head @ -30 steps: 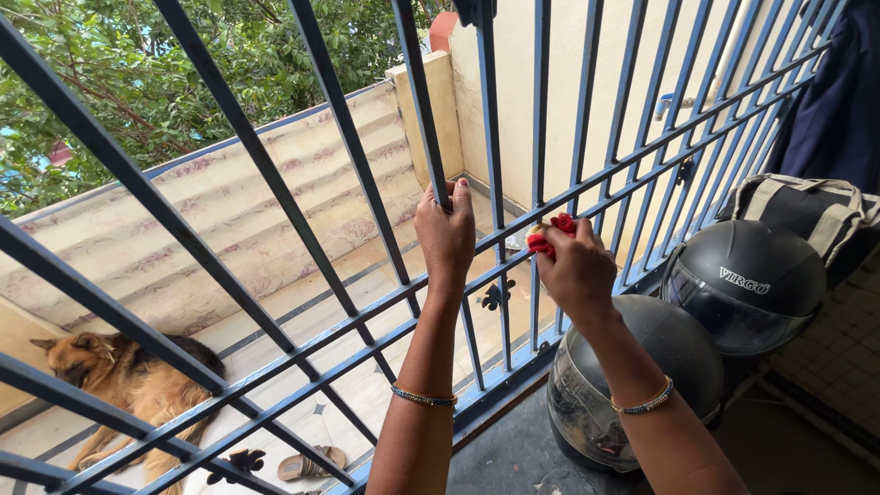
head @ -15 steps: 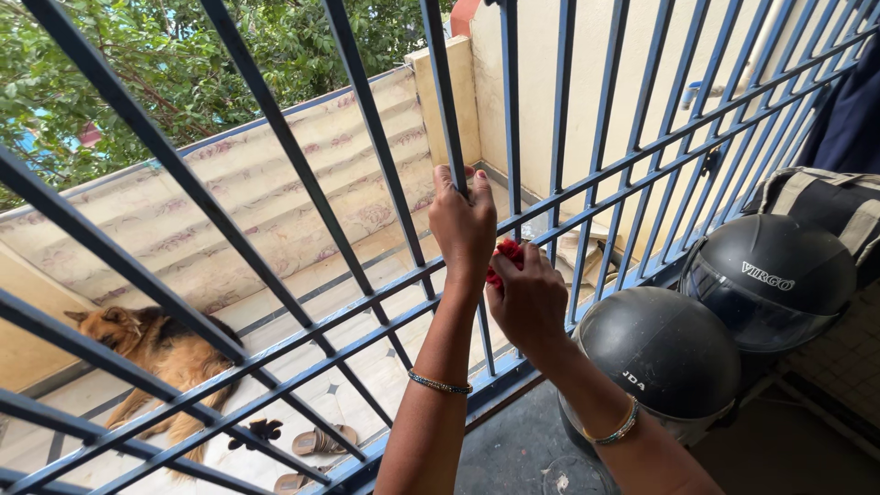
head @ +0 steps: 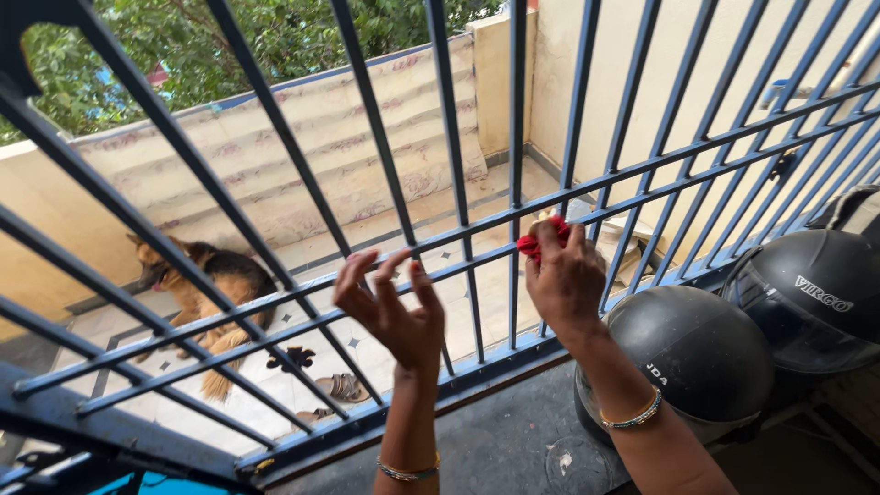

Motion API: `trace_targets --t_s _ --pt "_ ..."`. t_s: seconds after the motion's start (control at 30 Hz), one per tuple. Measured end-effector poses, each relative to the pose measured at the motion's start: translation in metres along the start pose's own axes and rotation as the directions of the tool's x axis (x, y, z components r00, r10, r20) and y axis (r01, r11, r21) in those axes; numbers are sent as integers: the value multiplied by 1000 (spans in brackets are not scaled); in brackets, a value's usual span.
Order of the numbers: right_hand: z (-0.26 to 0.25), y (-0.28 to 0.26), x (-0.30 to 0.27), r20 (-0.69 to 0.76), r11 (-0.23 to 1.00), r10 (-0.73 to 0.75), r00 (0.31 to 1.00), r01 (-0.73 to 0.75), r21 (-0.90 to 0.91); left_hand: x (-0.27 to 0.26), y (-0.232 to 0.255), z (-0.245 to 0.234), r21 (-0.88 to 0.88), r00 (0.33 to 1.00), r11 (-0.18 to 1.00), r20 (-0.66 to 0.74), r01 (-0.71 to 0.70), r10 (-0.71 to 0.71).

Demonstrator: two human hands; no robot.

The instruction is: The person wipes the vertical bars of a blue metal gate with a red cloth. They systematically clean the bars from the bottom to the top, moving along the gate's length. A dog is visible lying on the floor behind the gate.

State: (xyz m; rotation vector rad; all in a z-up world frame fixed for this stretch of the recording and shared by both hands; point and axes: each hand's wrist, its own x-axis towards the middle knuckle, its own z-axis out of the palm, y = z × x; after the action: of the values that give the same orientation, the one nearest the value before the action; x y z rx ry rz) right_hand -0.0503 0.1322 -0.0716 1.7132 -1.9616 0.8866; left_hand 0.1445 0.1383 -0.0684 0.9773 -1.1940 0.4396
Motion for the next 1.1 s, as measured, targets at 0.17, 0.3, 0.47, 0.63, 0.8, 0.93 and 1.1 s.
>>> trace_targets --t_s 0.17,0.3,0.47,0.63,0.8,0.93,1.1 --pt "-1 18 1 23 991 79 997 -81 104 11 -68 -47 267 993 963 -117 35 -4" --pt "-8 15 4 -98 996 66 993 -60 63 21 -102 -58 322 996 947 -74 -13 39" --pt "-3 -26 2 -108 985 105 989 -118 -127 23 -108 -59 398 995 916 98 -48 10" --pt "-2 -71 -5 -70 978 159 985 -167 -127 32 -108 -64 379 993 924 121 -43 -3" --pt "-4 -108 -15 3 982 172 985 -172 -76 34 -110 -70 342 990 939 142 -28 -23" --pt "2 -118 -19 145 992 124 982 -122 -23 36 -116 -76 327 986 943 167 -63 7" --pt "-6 -104 -11 12 975 213 977 -212 -59 40 -127 -88 308 972 942 224 -135 67"
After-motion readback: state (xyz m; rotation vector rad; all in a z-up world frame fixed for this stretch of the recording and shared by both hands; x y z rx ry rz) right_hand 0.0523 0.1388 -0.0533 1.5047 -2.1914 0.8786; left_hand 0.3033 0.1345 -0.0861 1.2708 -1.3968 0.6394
